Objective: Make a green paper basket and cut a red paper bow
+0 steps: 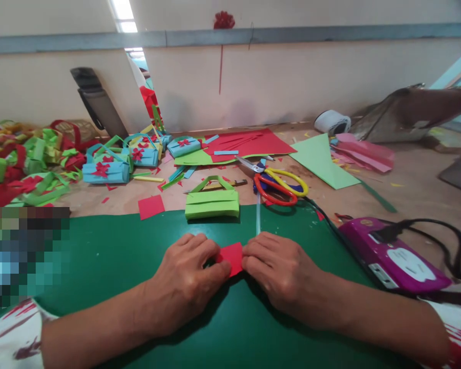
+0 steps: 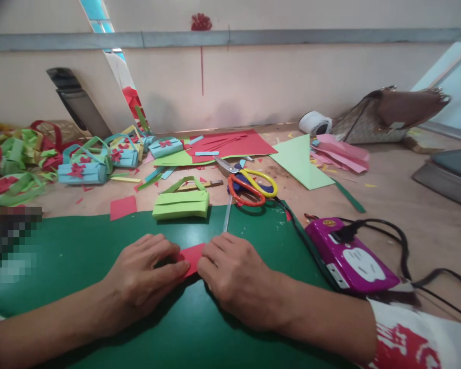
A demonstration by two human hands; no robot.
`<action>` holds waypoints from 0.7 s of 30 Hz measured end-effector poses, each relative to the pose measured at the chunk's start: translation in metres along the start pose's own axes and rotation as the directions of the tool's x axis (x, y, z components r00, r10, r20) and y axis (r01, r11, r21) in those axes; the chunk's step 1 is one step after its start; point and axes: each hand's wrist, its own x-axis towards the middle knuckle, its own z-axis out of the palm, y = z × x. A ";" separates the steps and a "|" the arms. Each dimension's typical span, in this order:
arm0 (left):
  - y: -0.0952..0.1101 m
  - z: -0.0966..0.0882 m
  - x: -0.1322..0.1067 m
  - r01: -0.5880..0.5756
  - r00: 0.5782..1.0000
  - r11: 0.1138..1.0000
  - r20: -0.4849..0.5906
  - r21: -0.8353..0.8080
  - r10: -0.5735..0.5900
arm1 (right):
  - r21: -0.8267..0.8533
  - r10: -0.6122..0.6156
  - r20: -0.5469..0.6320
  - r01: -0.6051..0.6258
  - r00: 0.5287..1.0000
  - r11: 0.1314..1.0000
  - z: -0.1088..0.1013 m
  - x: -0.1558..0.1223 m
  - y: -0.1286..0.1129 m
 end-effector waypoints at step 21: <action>0.013 -0.012 0.004 0.374 0.927 0.854 0.153 -0.361 -0.341 | 0.473 0.370 0.098 -0.371 0.924 0.799 0.002 0.007 -0.005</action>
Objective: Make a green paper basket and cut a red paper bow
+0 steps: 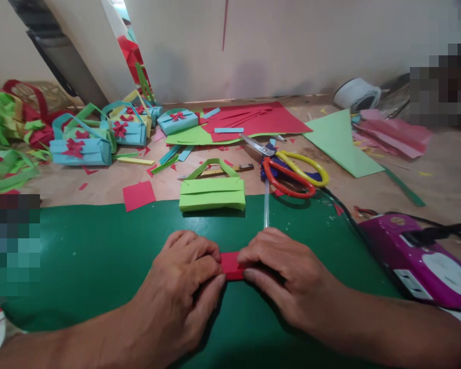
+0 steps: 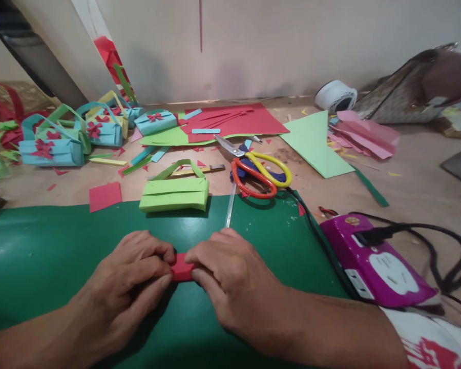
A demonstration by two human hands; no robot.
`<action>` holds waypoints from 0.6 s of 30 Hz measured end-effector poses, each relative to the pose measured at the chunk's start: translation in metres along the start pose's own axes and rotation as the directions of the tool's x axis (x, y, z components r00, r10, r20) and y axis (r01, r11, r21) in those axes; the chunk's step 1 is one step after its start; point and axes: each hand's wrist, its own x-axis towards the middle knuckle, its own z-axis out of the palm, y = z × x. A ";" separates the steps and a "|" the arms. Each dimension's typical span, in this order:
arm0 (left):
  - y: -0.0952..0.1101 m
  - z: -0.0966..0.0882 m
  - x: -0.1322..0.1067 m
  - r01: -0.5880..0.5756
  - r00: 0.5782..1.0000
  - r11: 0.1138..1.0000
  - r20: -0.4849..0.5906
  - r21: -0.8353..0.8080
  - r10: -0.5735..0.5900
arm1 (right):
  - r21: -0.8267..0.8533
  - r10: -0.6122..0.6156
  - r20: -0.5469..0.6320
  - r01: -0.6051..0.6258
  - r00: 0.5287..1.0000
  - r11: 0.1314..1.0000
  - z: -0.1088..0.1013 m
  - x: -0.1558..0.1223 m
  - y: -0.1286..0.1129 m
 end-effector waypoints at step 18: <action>0.002 0.001 -0.016 -0.322 0.938 0.794 0.060 0.516 0.342 | -0.191 -0.013 -0.047 0.004 0.999 0.982 0.005 0.005 0.008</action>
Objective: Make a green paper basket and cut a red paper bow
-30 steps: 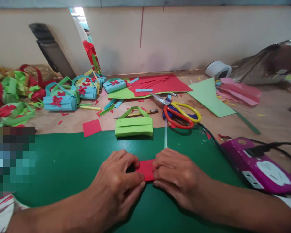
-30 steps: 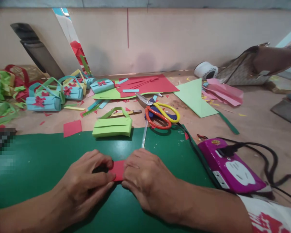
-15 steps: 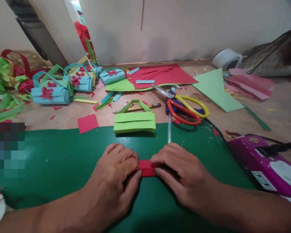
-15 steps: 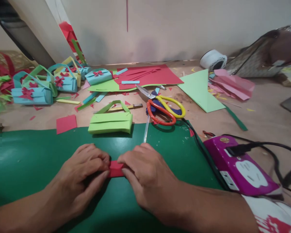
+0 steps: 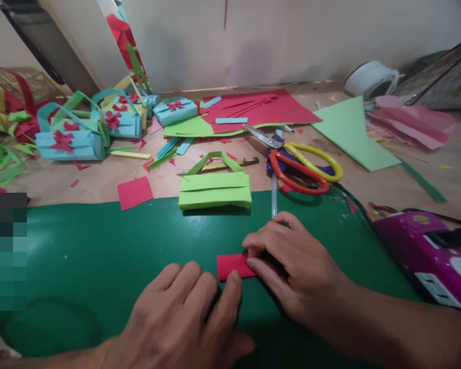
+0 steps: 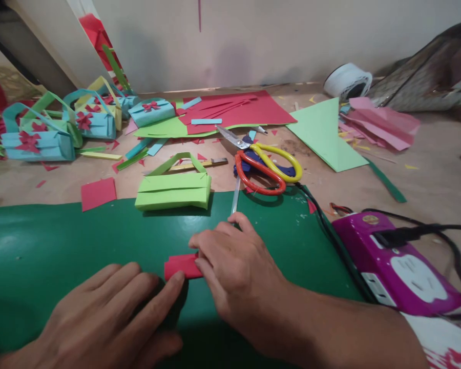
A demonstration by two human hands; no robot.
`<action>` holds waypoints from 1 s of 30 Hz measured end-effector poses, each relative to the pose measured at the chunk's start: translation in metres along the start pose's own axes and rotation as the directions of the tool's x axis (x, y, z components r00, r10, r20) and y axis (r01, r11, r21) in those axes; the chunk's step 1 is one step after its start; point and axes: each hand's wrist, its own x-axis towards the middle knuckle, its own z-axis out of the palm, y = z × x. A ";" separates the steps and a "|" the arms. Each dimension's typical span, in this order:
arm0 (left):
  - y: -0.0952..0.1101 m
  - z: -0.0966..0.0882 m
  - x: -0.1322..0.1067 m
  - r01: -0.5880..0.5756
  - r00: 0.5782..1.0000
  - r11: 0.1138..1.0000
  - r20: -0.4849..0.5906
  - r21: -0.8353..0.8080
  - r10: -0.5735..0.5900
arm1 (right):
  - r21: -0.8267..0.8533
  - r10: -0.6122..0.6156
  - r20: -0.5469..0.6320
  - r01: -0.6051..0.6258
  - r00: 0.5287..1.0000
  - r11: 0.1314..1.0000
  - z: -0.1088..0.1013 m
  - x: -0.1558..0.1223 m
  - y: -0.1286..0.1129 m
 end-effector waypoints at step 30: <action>0.004 -0.007 0.005 0.111 0.956 0.994 0.271 0.016 -0.111 | -0.031 -0.018 0.004 0.018 1.000 0.999 0.006 -0.002 0.004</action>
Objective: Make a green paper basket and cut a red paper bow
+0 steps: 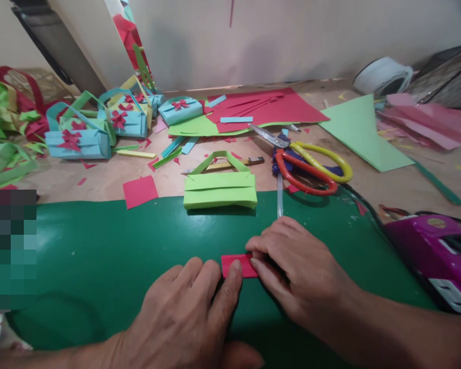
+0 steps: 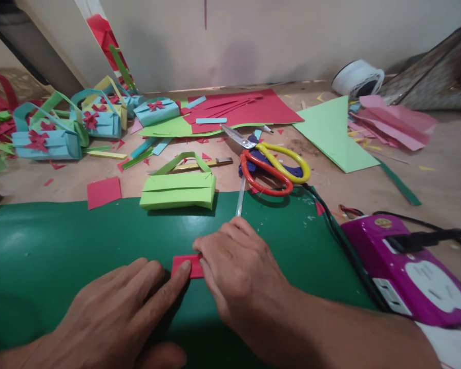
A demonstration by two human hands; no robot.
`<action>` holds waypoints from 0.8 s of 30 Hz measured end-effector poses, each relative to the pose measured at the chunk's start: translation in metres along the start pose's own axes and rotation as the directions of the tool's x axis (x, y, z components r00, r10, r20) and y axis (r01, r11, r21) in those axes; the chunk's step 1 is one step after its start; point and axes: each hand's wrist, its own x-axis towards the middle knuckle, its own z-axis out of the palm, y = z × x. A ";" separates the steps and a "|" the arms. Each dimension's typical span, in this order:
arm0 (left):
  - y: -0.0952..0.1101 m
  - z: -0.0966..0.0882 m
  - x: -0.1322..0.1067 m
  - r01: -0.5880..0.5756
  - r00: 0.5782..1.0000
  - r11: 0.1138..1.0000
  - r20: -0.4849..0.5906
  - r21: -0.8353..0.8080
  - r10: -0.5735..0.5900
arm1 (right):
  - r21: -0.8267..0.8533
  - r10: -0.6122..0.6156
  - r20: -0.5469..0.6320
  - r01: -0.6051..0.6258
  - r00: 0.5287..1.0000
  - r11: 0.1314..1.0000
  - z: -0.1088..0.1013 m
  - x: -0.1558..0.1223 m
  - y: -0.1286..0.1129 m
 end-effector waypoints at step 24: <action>0.000 0.007 -0.003 -0.012 1.000 1.000 -0.006 0.028 0.012 | -0.091 -0.015 0.046 0.019 0.999 0.996 0.001 -0.001 -0.003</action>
